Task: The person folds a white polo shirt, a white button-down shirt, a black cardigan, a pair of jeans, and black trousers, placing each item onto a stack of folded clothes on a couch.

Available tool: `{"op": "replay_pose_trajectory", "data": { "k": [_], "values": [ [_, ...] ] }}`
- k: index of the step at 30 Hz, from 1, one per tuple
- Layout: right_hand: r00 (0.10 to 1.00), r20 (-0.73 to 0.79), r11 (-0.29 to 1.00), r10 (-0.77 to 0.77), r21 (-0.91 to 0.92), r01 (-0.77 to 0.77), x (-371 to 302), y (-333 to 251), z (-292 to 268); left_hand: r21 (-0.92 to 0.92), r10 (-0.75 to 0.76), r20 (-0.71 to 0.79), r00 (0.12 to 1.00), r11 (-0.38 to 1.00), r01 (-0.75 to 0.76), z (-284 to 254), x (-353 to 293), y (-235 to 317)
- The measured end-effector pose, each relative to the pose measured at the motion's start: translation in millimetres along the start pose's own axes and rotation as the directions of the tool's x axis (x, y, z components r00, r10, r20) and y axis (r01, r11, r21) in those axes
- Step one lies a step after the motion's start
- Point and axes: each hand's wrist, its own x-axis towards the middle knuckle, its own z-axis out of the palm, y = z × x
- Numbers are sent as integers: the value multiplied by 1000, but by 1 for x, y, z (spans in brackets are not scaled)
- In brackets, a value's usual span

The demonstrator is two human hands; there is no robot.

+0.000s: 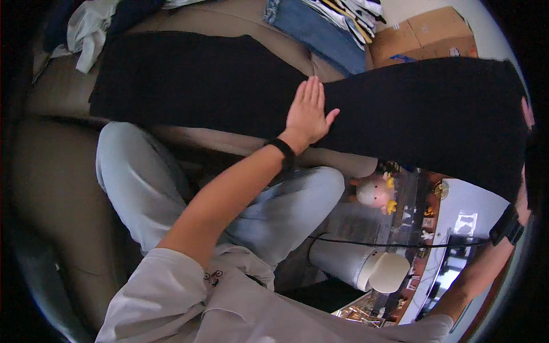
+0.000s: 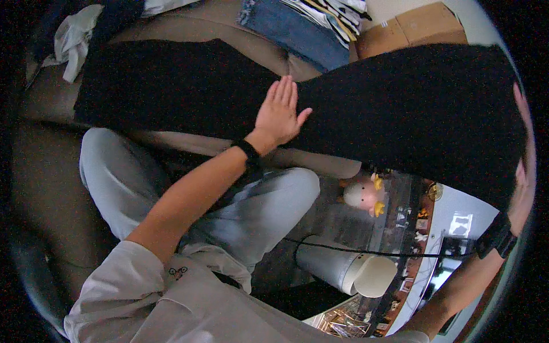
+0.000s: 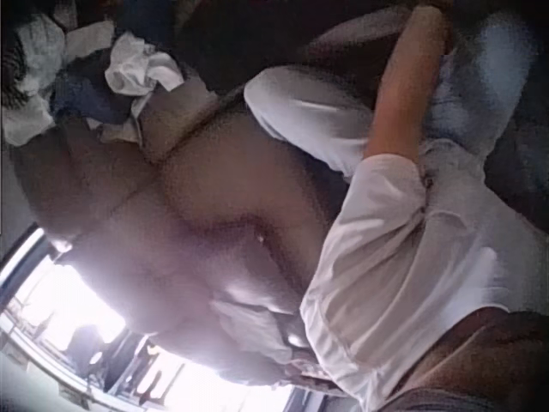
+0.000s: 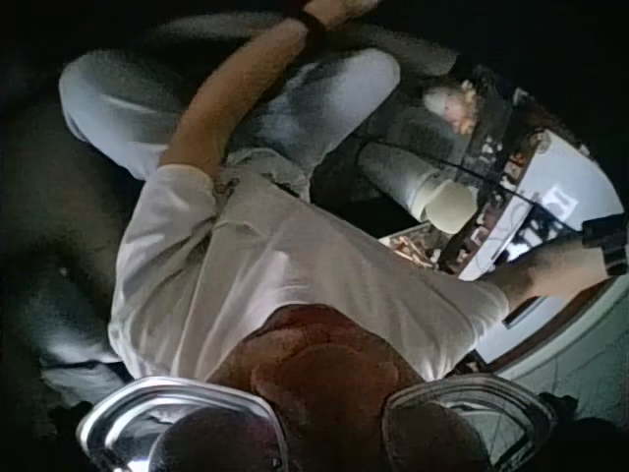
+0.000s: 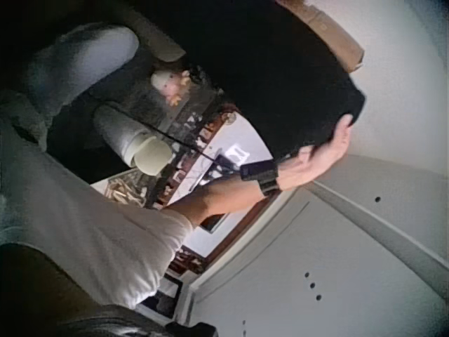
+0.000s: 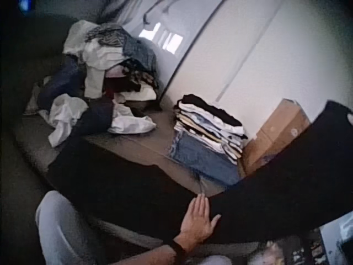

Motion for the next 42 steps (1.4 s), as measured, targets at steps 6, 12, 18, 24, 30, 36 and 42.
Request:
{"op": "replay_pose_trajectory", "data": {
  "k": [6,12,18,24,30,36,42],
  "values": [
    [941,318,963,-118,268,30,-14,-123,126,103,91,194,977,988,-113,-1,-4,5],
    [797,471,868,-378,481,127,19,-151,258,255,128,303,944,944,-210,-17,0,36],
    [569,649,823,-505,561,91,-39,-151,418,244,162,391,906,931,-272,-13,-19,11],
    [697,573,843,-431,530,85,-47,-127,528,226,221,382,897,919,-322,-17,-23,23],
    [624,677,893,-389,443,77,-69,-90,587,225,251,371,894,910,-349,-12,-23,11],
    [404,794,801,-454,562,-207,-36,-85,488,241,290,387,875,884,-400,-7,-26,17],
    [825,486,850,-288,526,-13,20,37,360,274,285,402,870,869,-412,5,-41,-7]
  ]
}}
